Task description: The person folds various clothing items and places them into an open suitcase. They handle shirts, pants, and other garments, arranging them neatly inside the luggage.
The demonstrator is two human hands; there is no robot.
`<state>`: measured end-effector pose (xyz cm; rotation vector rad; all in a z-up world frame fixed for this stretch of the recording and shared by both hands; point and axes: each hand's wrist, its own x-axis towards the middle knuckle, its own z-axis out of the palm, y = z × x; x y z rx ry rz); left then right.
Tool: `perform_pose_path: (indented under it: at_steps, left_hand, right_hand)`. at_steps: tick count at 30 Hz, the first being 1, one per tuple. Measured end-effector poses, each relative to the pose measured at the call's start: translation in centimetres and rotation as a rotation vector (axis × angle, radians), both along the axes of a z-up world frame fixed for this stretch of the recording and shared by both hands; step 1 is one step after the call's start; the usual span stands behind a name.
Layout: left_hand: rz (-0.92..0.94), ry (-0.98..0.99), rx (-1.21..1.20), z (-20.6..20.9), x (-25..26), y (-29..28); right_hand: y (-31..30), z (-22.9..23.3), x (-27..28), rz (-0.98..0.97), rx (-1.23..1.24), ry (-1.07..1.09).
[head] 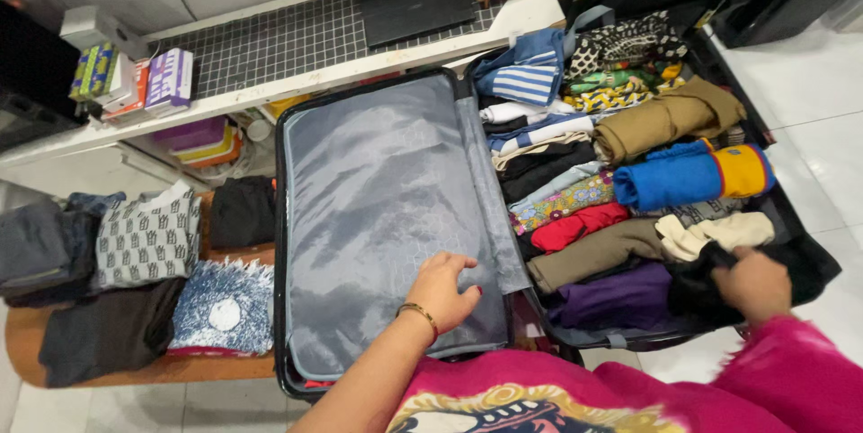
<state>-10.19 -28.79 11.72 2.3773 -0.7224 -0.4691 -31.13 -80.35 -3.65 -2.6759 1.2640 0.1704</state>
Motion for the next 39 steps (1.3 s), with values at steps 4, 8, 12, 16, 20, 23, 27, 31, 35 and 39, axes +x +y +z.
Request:
perform_pose_path:
  at_steps: [4, 8, 12, 16, 20, 23, 27, 31, 35, 39]
  left_hand:
    - [-0.047, -0.033, -0.056, -0.2, 0.3, -0.5]
    - [-0.04, -0.034, -0.146, 1.0, 1.2, -1.3]
    - [-0.087, -0.115, -0.304, 4.5, 2.7, -2.4]
    - [-0.193, -0.221, -0.492, 9.8, 4.3, -2.1]
    - [-0.32, 0.002, -0.625, 14.1, 5.1, 1.3]
    - [-0.238, 0.364, -0.691, 14.4, 5.3, 4.7]
    - [0.046, 0.686, -0.83, 12.1, 5.4, 9.8]
    - [0.299, 0.712, -0.9, 10.1, 7.4, 13.6]
    - [0.325, 0.747, -0.972, 9.5, 8.9, 16.6]
    - [0.394, 0.85, -0.973, 10.7, 9.0, 17.9]
  right_hand:
    - [-4.1, 4.9, 2.0, -0.088, 0.193, -0.347]
    - [-3.9, 13.8, 4.4, -0.312, 0.836, -0.721]
    - [2.4, 21.7, 9.8, -0.308, 1.033, -0.82]
    - [11.2, 25.1, 16.6, -0.148, 1.446, -0.834]
    - [19.9, 26.3, 21.4, 0.032, 1.848, -0.723]
    - [27.1, 26.4, 24.2, -0.016, 1.928, -0.719]
    - [36.4, 27.5, 24.5, -0.199, 1.654, -0.956]
    - [44.8, 27.7, 23.1, -0.109, 1.322, -0.915]
    - [51.6, 26.1, 22.6, 0.23, 1.104, -0.725]
    - [55.9, 25.5, 22.9, 0.636, 0.65, -0.841]
